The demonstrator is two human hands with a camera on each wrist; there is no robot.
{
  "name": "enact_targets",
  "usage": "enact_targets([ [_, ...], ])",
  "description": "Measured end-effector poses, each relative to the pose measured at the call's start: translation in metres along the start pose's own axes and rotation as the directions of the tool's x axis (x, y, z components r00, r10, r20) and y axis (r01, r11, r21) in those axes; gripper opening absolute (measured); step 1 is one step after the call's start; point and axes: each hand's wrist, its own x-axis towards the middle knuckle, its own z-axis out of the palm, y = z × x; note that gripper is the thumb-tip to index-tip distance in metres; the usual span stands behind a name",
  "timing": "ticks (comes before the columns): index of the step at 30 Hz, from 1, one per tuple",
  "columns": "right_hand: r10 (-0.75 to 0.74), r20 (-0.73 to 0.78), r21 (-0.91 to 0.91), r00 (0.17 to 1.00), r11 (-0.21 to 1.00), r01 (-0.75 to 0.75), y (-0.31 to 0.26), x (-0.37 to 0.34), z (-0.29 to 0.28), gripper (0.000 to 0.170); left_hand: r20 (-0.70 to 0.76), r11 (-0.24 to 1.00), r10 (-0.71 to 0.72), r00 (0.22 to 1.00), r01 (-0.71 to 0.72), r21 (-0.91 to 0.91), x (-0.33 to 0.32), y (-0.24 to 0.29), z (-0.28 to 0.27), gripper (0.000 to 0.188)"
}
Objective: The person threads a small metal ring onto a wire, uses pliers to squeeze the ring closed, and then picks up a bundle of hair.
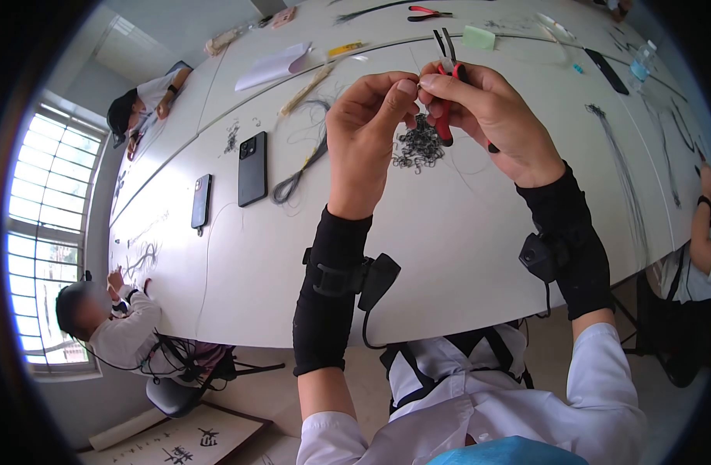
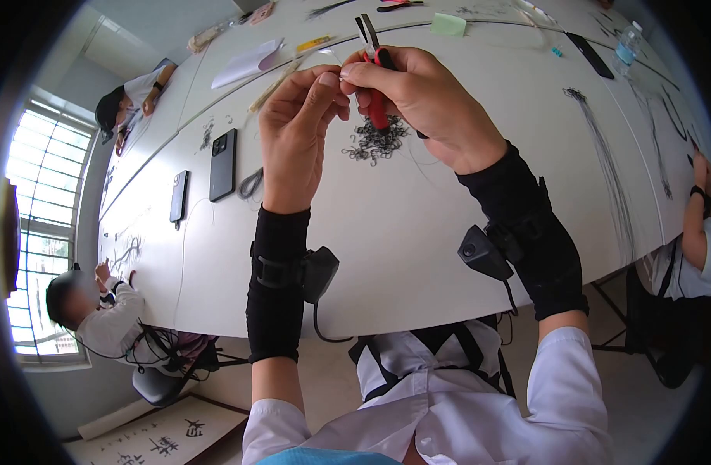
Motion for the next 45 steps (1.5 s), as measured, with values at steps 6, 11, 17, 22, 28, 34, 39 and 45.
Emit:
enact_targets([
  [6, 0.021, 0.041, 0.047, 0.999, 0.999, -0.023, -0.002, 0.000, -0.002, 0.024, -0.016, 0.997, -0.021, 1.000, 0.020, -0.077, 0.000, 0.002, 0.003, 0.015],
  [11, 0.032, 0.057, -0.014, 0.998, 0.999, -0.031, -0.005, -0.002, -0.002, 0.025, -0.039, 0.997, -0.020, 0.999, 0.017, -0.069, -0.001, 0.002, 0.003, 0.014],
  [17, 0.029, 0.062, -0.117, 0.998, 0.993, -0.022, -0.004, -0.001, -0.004, 0.024, -0.031, 0.999, -0.012, 0.999, 0.010, -0.053, -0.001, 0.002, 0.003, 0.015],
  [22, 0.023, 0.058, -0.150, 0.998, 0.989, -0.014, 0.002, 0.002, -0.009, 0.026, -0.049, 0.999, -0.027, 0.998, 0.026, -0.033, -0.001, 0.001, 0.007, 0.019],
  [28, -0.023, 0.034, -0.163, 0.999, 0.986, 0.028, 0.003, 0.001, -0.003, 0.025, -0.054, 1.000, -0.006, 0.999, 0.005, -0.019, -0.002, 0.000, 0.007, 0.020],
  [34, -0.076, -0.095, -0.102, 0.993, 0.993, 0.067, 0.006, 0.001, 0.005, 0.022, -0.100, 0.998, 0.045, 0.994, -0.041, 0.042, -0.004, -0.002, 0.014, 0.020],
  [39, -0.083, -0.146, -0.124, 0.986, 0.990, 0.065, 0.011, 0.002, 0.009, 0.023, -0.124, 0.987, 0.056, 0.991, -0.036, 0.159, -0.006, -0.005, 0.013, 0.022],
  [45, -0.120, -0.126, -0.211, 0.985, 0.973, 0.091, 0.011, 0.002, 0.010, 0.025, -0.153, 0.998, -0.055, 0.987, 0.050, -0.035, -0.005, -0.005, 0.011, 0.022],
])
